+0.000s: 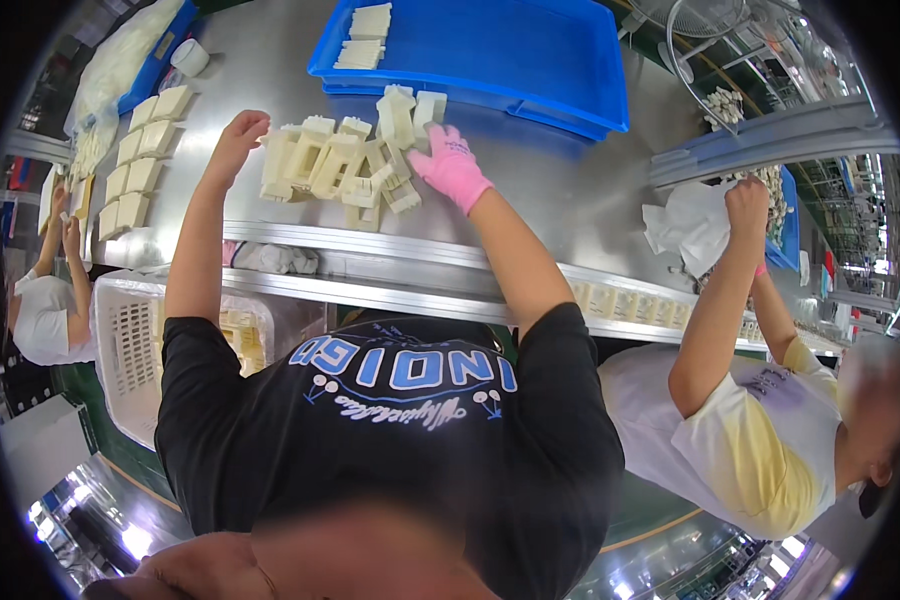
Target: Assembling white plastic components at a factory production line workstation.
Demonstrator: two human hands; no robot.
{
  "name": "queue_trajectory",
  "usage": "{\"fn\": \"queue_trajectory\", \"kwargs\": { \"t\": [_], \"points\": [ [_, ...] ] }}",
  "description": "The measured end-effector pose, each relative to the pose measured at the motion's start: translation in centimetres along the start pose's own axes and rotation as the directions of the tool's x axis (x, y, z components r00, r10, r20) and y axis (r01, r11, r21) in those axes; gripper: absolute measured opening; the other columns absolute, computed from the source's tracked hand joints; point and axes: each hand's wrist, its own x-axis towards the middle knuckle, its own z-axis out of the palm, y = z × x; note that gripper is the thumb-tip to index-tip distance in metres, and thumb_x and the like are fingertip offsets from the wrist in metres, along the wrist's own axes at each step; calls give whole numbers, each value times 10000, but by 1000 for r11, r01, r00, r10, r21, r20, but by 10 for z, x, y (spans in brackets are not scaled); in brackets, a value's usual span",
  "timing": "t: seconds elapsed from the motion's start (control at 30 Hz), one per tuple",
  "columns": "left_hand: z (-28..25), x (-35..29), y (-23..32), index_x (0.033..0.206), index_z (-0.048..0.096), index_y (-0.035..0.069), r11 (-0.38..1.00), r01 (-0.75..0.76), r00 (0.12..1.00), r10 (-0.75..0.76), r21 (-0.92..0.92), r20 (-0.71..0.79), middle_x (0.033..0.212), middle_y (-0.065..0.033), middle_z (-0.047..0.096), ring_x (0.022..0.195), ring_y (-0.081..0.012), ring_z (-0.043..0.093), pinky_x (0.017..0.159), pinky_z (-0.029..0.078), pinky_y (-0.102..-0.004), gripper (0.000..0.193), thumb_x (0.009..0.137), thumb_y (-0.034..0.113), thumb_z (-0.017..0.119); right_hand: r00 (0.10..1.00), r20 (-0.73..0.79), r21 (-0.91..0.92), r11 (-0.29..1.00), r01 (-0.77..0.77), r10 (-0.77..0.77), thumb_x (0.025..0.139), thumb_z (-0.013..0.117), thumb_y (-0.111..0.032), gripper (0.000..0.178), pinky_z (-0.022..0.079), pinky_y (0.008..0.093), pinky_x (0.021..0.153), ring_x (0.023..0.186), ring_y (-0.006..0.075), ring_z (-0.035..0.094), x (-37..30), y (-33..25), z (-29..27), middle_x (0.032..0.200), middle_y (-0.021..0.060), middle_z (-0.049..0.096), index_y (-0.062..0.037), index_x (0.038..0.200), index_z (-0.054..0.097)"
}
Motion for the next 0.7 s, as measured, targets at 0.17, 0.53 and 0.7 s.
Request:
{"fn": "queue_trajectory", "kwargs": {
  "t": [0.17, 0.53, 0.7],
  "points": [
    [-16, 26, -15, 979, 521, 28, 999, -39, 989, 42, 25, -143, 872, -75, 569, 833, -168, 528, 735, 415, -281, 269, 791, 218, 548, 999, -33, 277, 960, -32, 42, 726, 521, -346, 555, 361, 353, 886, 1035, 318, 467, 28, 30, 37, 1102, 213, 485, -64, 1187, 392],
    [82, 176, 45, 1123, 478, 110, 395, -396, 898, 355, 829, 260, 1096, -123, 496, 1043, -283, 461, 851, 380, -378, 476, 663, 81, 595, 999, -47, 311, 950, 3, 12, 738, 514, -189, 395, 435, 332, 786, 882, 273, 563, 10, 21, 24, 977, 168, 566, -47, 1105, 481],
    [93, 204, 30, 1248, 373, 174, 231, -369, 927, 164, 901, 337, 1214, -94, 432, 1184, -244, 336, 943, 267, -398, 626, 673, 80, 603, 997, 24, 375, 924, -80, 76, 765, 516, -136, 400, 450, 287, 721, 785, 181, 568, 10, 31, 33, 925, 123, 578, -40, 1147, 442]
  ]
}}
